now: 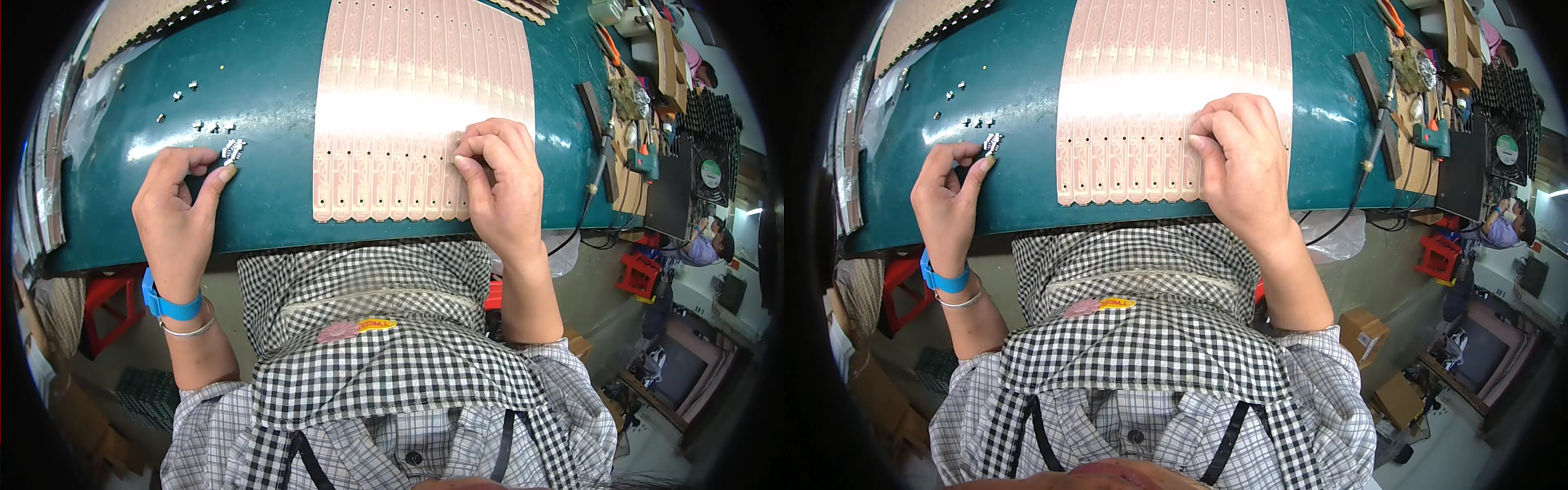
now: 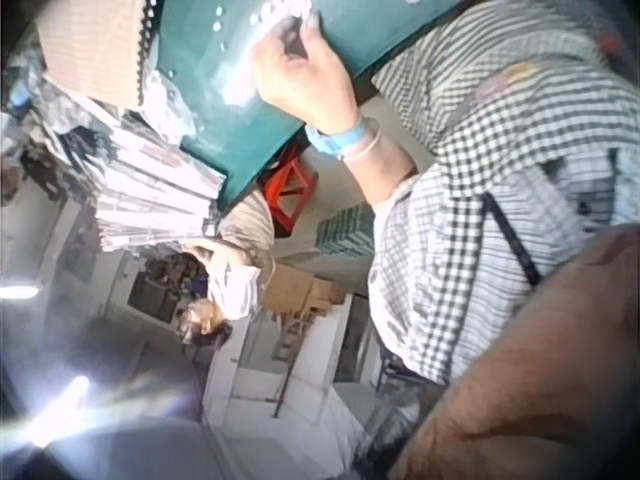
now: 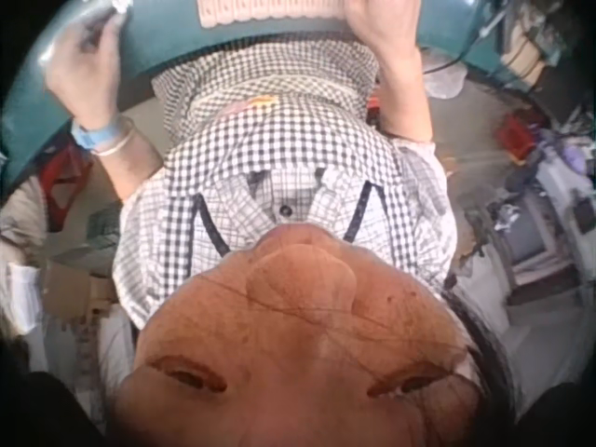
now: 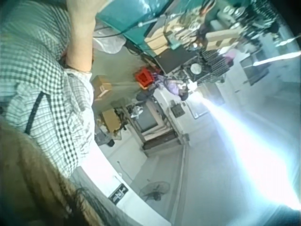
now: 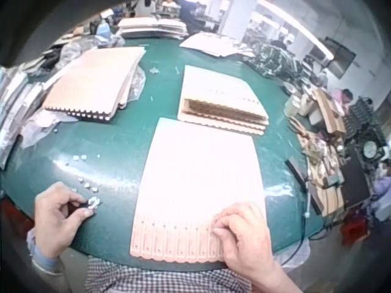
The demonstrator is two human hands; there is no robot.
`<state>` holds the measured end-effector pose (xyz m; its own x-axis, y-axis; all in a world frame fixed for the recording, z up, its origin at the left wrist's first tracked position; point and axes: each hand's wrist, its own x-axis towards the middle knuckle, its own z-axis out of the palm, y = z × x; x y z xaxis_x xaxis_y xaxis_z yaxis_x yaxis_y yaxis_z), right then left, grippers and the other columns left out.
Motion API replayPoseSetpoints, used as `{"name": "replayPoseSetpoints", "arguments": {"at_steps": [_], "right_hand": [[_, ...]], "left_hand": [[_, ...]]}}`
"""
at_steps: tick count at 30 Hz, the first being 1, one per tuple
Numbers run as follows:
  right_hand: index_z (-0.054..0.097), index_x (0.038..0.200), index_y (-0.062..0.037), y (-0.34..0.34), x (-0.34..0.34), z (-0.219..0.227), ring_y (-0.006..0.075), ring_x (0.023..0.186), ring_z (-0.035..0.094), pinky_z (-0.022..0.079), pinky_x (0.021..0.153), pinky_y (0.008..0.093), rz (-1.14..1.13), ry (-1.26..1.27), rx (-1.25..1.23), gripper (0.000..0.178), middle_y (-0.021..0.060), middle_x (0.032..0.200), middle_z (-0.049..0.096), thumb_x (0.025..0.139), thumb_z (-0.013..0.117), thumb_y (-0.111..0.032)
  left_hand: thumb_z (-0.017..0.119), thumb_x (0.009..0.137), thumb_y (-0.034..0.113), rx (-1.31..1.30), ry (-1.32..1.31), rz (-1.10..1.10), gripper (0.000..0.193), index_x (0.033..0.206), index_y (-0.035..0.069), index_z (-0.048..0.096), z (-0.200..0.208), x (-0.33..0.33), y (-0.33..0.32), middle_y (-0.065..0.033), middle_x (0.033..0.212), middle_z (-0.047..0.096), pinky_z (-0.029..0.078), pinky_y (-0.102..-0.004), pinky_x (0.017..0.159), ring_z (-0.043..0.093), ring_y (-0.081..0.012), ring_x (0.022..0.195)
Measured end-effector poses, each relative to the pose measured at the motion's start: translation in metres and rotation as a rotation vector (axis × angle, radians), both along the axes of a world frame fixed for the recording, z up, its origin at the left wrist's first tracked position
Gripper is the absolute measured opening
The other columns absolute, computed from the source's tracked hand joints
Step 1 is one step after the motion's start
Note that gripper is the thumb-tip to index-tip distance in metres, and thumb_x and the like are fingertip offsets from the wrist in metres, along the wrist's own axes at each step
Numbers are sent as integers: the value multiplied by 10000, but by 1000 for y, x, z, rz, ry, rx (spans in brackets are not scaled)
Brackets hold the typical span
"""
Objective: The person inserts small components into an LED circuit board panel by hand, solders them onto the board using a soldering iron, and places the panel onto a stack of panels.
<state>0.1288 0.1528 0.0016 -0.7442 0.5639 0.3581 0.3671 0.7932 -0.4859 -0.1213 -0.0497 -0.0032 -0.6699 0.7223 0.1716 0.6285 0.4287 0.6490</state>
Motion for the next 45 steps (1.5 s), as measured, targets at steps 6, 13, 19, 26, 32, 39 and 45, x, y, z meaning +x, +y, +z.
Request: {"name": "replayPoseSetpoints", "arguments": {"at_steps": [6,13,19,26,32,39,45], "right_hand": [[607,791,-19,-1,-2,0,296,900,579,486,780,387,2,4,20,165,98,899,624,683,713,47],[630,779,-25,-2,-9,-2,292,869,597,491,749,383,53,5,160,179,86,861,635,641,733,24],[660,779,-18,-4,-1,1,288,834,604,494,738,376,7,15,120,159,88,851,643,654,742,34],[702,886,-21,-26,-13,29,256,841,633,518,720,346,136,210,-106,226,105,902,662,676,779,15],[697,851,-18,-48,-28,25,230,789,630,512,653,319,294,378,-331,201,93,891,661,674,779,31],[612,840,-19,-33,-22,29,276,835,617,496,729,363,270,246,-243,162,108,873,640,725,709,40],[584,828,-17,-2,-12,15,317,891,572,477,774,391,88,7,-123,152,117,904,610,725,676,48]], "left_hand": [[742,800,-29,75,-3,-118,150,932,-1,677,-4,4,7,2,801,592,308,-217,525,348,-51,595],[711,855,-5,81,34,-136,78,925,-7,676,-2,8,7,-6,788,604,339,-214,536,410,-47,619],[667,920,24,388,-758,-114,70,949,-39,660,14,28,7,-33,840,649,481,-207,708,584,-71,763],[629,979,182,380,-1217,-254,163,932,28,602,19,59,21,-7,776,561,237,-170,465,367,-9,567],[635,971,145,411,-1348,-331,131,941,20,607,17,88,29,18,818,580,297,-161,512,415,-2,609],[706,855,-5,310,-575,-313,88,939,-16,686,22,70,27,-23,865,621,367,-196,562,470,-44,671],[773,749,-17,79,97,-117,236,973,23,711,3,14,20,-26,890,593,355,-253,539,421,-97,622]]}}
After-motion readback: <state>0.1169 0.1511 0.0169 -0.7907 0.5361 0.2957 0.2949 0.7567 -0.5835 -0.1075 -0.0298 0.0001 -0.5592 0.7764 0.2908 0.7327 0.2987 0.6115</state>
